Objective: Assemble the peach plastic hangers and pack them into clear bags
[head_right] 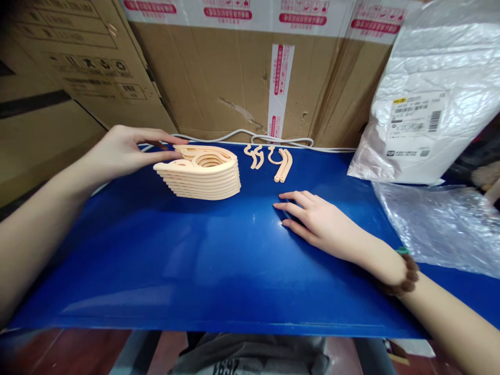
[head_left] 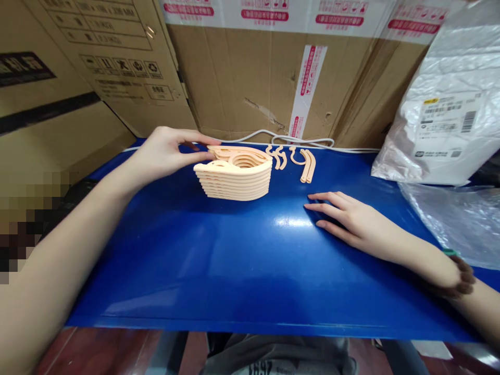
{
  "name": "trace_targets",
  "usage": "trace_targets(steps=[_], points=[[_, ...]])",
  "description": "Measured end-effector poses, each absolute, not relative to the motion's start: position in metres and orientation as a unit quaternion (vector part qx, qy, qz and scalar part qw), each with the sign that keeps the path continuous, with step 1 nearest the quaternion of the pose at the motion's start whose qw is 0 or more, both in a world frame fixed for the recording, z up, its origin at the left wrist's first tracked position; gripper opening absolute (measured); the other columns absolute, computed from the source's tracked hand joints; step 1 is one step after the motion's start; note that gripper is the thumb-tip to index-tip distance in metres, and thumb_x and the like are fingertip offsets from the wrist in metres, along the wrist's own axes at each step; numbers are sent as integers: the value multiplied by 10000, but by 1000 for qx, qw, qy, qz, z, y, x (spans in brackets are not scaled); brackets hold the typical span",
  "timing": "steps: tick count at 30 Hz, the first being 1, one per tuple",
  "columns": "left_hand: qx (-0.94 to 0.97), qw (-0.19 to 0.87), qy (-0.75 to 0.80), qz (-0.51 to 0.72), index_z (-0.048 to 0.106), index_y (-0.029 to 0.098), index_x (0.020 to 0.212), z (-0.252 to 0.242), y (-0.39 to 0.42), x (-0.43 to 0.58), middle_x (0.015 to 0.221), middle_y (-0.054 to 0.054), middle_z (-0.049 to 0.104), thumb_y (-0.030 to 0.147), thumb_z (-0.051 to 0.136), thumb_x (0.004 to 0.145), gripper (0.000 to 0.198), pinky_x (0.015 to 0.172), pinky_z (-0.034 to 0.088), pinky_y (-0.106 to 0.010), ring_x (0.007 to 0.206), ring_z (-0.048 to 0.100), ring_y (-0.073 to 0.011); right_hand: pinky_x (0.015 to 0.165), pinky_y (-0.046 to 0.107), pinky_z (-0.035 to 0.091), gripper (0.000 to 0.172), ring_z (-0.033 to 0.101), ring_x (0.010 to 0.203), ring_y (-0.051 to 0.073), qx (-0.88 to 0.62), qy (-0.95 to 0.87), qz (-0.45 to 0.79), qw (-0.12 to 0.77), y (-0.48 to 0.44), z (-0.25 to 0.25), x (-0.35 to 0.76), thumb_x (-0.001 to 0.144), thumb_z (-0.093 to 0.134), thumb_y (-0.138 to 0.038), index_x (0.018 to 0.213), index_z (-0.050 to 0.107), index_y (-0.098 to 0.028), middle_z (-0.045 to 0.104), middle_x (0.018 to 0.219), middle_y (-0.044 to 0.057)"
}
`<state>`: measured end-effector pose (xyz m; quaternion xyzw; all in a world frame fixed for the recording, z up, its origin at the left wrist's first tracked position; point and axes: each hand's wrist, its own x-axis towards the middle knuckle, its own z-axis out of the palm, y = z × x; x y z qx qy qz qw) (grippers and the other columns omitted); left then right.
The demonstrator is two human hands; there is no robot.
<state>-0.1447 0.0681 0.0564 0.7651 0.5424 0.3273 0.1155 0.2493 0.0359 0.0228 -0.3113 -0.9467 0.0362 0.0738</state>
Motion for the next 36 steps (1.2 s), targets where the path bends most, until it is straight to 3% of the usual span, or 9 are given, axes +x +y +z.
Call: trace_targets(steps=[13,18,24,28,30,33,36], points=[[765,112,551,316,742,214,1107,58,69,-149,1097,-32,749,465,687,772,423,811,526,-294,865,670,-197,1025,471,482,393,553,1234,269,-310,-948,29,67,36,22,250,1003,432,-347,1357,563,-239,548,1394,124],[776,96,525,336,712,188,1162,65,65,-151,1090,-36,740,295,565,765,436,891,536,-316,916,679,-202,1027,467,479,395,552,1234,267,-314,-947,31,64,35,22,249,1004,428,-353,1359,561,-241,547,1392,124],[728,-40,517,449,708,131,1097,65,61,-145,1098,-42,721,110,435,799,405,931,516,-260,1038,662,-175,1028,463,480,393,550,1238,265,-312,-948,27,61,36,23,249,1007,424,-351,1357,559,-235,542,1398,124],[718,-196,490,454,684,151,1064,69,48,-125,1060,-16,699,77,461,855,315,941,500,-313,1030,636,-174,1032,456,478,400,549,1238,258,-310,-949,19,56,35,23,249,1014,410,-356,1363,554,-225,541,1399,122],[744,-290,399,451,663,149,980,68,38,-105,964,-9,706,78,492,870,216,924,501,-347,945,645,-165,1029,450,482,408,551,1235,259,-311,-949,8,56,34,22,249,1017,402,-364,1361,558,-210,542,1399,127],[841,-244,277,396,636,146,1029,57,22,-63,1007,-42,712,93,504,888,200,905,518,-365,972,647,-193,1022,469,485,451,555,1227,289,-328,-942,-30,63,35,20,252,1010,411,-399,1355,566,-154,542,1392,158],[931,-146,242,230,618,131,1162,32,14,-22,1180,-88,677,167,482,945,259,942,521,-343,1101,619,-223,1003,480,499,481,584,1182,304,-353,-932,-56,67,38,21,256,1009,402,-406,1340,577,-105,567,1353,178]])
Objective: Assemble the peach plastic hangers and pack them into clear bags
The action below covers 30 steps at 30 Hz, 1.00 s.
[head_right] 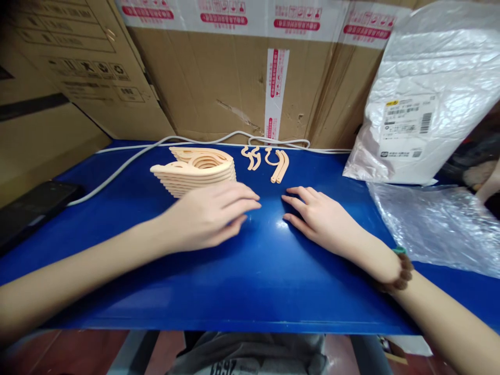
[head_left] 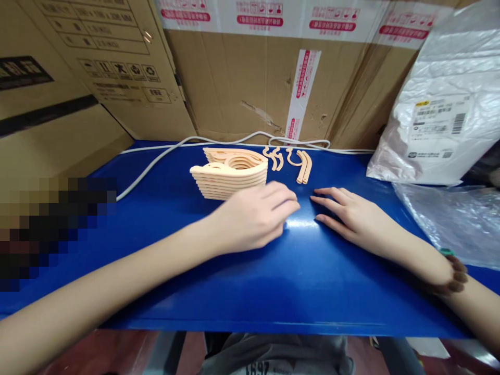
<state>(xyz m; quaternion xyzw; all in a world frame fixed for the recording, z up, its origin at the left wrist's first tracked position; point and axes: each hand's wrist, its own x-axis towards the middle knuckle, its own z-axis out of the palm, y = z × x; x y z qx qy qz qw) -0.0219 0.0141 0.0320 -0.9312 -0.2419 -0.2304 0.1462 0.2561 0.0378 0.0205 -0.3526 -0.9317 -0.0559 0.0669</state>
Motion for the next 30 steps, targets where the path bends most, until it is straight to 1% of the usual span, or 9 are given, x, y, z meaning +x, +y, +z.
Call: trace_targets(steps=[3,5,10,18,20,23,25,27,30], points=[[-939,81,-282,-177,584,78,1273,7,17,1,1373,-140,583,270,478,979,366,1036,478,-369,1271,536,-273,981,459,519,466,609,1145,290,-355,-931,-51,67,40,22,260,1015,379,-375,1323,594,-100,590,1325,172],[-937,50,-308,-160,560,67,1319,-3,22,5,1416,-156,546,310,441,1002,417,1062,459,-392,1302,513,-281,981,456,520,466,607,1149,288,-349,-933,-50,69,41,24,261,1015,376,-371,1325,594,-100,593,1323,171],[-933,-3,-316,-173,543,105,1360,-8,27,1,1427,-119,544,325,414,1021,425,1090,430,-397,1305,511,-251,984,460,516,469,602,1153,291,-349,-934,-47,69,41,23,262,1007,393,-392,1328,592,-113,591,1328,167],[-932,-5,-315,-178,539,91,1363,-9,26,1,1418,-128,549,329,405,1025,435,1086,427,-398,1294,515,-257,1013,497,467,460,556,1175,305,-378,-919,-48,107,56,27,246,998,409,-425,1344,559,-161,551,1352,164],[-933,-5,-314,-176,539,91,1363,-9,26,0,1420,-126,547,327,403,1026,434,1090,421,-394,1298,512,-255,1038,515,441,501,512,1241,328,-405,-905,-51,122,72,29,236,996,395,-457,1368,531,-151,506,1407,174],[-935,-3,-313,-170,539,98,1364,-9,26,-1,1426,-125,542,325,395,1027,432,1099,412,-402,1305,506,-256,1070,536,403,616,450,1321,356,-477,-867,-22,143,102,27,212,986,385,-506,1468,410,-123,468,1451,193],[-936,-3,-311,-167,541,104,1362,-9,25,-1,1429,-125,540,324,386,1028,429,1100,410,-411,1304,506,-259,1078,592,366,693,407,1359,391,-536,-837,21,108,121,23,193,973,368,-564,1522,330,-143,417,1502,202],[-936,-4,-310,-166,544,104,1360,-9,25,-1,1427,-126,542,320,380,1029,428,1097,412,-410,1302,509,-259,1084,660,305,777,315,1414,440,-575,-812,41,88,136,16,174,953,342,-636,1562,248,-163,313,1566,227],[-936,-3,-310,-166,542,95,1361,-9,26,-1,1423,-127,546,318,384,1028,431,1093,415,-397,1297,514,-255,1092,721,209,740,195,1466,448,-557,-826,44,76,146,7,151,928,346,-693,1557,268,-311,232,1622,156]])
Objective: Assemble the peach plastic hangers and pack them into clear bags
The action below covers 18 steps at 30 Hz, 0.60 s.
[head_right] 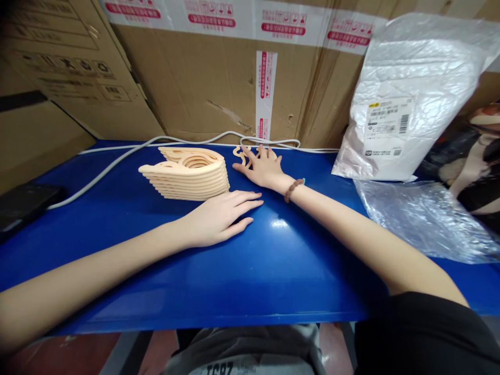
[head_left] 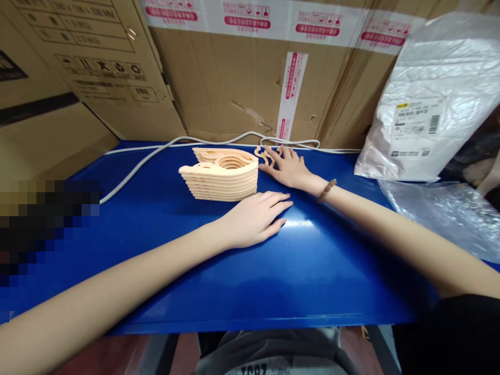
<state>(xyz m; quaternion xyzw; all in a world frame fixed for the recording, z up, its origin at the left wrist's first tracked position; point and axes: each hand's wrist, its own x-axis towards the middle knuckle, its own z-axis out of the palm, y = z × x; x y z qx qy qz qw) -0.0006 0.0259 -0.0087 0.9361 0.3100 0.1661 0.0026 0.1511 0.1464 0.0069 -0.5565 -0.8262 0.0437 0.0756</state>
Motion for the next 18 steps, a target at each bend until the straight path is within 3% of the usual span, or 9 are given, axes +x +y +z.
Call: trace_targets(steps=[2,8,14,18], points=[[936,0,311,165,539,93,1363,-9,27,0,1418,-128,551,320,389,1028,432,1084,422,-391,1288,522,-252,1110,720,163,658,147,1487,420,-531,-843,42,69,147,3,143,948,355,-650,1535,315,-356,224,1636,104],[937,-25,305,171,547,92,1349,-10,26,0,1394,-128,569,316,388,1028,423,1045,442,-382,1232,559,-254,1169,599,197,585,146,1507,329,-488,-870,40,53,128,3,164,1013,330,-440,1540,329,-186,226,1632,124],[943,-113,253,183,670,119,1097,-7,20,0,1079,-105,700,222,393,1013,307,790,503,-343,949,647,-224,1186,567,192,586,165,1507,293,-423,-903,38,60,77,6,214,1015,324,-445,1538,329,-181,246,1622,125],[934,-112,269,206,658,105,1020,-5,19,0,1038,-118,681,219,396,1010,286,831,499,-338,1003,622,-233,1174,613,192,609,118,1511,282,-431,-896,77,75,37,4,229,1012,282,-520,1563,255,-263,210,1634,92]])
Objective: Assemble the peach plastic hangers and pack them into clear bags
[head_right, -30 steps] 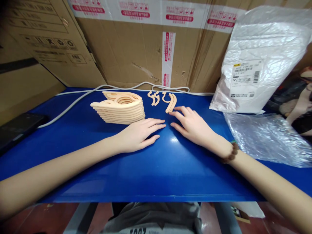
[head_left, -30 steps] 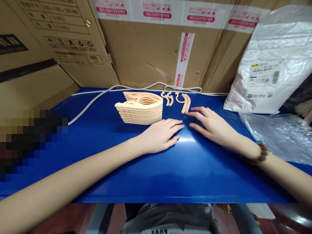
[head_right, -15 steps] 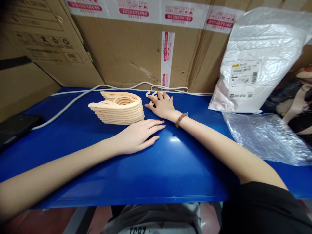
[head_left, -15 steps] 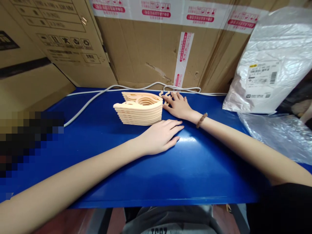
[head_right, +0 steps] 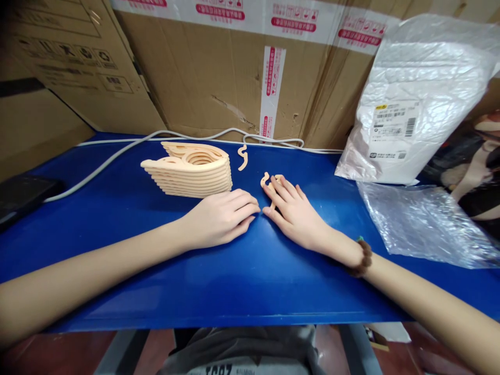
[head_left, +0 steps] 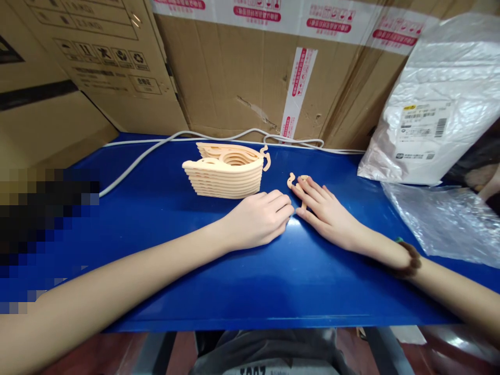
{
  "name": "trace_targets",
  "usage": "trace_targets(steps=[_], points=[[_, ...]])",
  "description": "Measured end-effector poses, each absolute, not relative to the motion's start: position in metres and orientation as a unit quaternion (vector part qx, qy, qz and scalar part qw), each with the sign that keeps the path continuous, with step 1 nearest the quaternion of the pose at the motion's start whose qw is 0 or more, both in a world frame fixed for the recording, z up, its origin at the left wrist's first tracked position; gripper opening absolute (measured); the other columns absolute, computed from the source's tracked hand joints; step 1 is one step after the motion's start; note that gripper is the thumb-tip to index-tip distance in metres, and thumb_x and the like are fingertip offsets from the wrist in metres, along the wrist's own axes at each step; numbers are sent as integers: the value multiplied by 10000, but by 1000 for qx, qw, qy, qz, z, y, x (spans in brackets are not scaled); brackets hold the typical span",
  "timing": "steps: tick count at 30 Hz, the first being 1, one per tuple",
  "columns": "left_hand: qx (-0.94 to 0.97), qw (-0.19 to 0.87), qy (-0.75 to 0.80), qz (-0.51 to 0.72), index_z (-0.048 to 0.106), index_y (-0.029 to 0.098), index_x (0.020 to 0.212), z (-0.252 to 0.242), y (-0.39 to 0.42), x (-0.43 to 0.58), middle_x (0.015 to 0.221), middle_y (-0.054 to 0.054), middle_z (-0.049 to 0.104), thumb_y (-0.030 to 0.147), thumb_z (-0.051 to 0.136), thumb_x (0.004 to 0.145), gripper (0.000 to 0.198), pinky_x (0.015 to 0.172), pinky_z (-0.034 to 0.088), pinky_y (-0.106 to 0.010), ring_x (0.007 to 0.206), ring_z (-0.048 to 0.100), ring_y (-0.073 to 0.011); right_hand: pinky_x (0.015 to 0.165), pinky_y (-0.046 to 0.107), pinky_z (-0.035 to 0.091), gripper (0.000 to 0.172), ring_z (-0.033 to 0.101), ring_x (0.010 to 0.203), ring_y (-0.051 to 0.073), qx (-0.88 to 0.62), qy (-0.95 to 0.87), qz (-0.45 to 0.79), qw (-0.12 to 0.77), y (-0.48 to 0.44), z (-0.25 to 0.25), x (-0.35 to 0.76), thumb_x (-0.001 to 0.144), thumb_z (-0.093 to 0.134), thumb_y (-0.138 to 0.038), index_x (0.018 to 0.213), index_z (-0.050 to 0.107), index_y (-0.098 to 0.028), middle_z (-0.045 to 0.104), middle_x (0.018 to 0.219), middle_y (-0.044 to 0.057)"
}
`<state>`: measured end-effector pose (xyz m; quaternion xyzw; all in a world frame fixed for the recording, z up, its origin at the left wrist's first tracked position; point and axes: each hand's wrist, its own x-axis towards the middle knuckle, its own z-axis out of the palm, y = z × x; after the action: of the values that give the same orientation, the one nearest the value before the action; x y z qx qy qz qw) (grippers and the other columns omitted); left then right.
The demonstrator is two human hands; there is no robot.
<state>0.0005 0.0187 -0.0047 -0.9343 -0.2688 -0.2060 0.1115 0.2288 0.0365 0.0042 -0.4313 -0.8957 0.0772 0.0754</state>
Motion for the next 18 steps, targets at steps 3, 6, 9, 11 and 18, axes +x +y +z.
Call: trace_targets(steps=[3,6,9,11,18], points=[[-932,114,-267,-218,642,101,1050,-4,19,1,1097,-123,667,214,396,1005,274,871,496,-345,1037,610,-242,1175,602,226,623,152,1502,272,-442,-878,151,103,22,12,230,1010,275,-538,1577,195,-293,231,1625,77],[-933,112,-262,-219,636,117,1048,-4,19,1,1121,-111,667,205,399,1000,258,859,497,-338,1008,620,-233,1199,580,191,547,239,1487,254,-446,-868,138,171,36,29,226,1028,271,-466,1534,329,-267,342,1585,77],[-937,103,-255,-213,643,124,1024,-4,19,1,1104,-102,676,205,407,998,252,845,498,-332,987,631,-224,1189,514,274,456,355,1444,239,-376,-905,71,189,78,41,213,1019,338,-367,1403,526,-207,433,1537,95],[-941,101,-244,-210,650,123,1019,-4,20,1,1069,-100,685,202,411,996,253,830,496,-325,977,637,-220,1171,469,322,450,402,1417,229,-340,-924,61,162,112,41,200,1008,364,-306,1397,529,-152,504,1484,115],[-940,116,-245,-207,656,122,967,-2,20,0,1014,-98,683,198,431,982,238,805,478,-328,975,624,-228,1160,536,277,416,377,1428,277,-314,-947,21,55,150,25,166,1001,364,-217,1355,568,-136,550,1441,122]])
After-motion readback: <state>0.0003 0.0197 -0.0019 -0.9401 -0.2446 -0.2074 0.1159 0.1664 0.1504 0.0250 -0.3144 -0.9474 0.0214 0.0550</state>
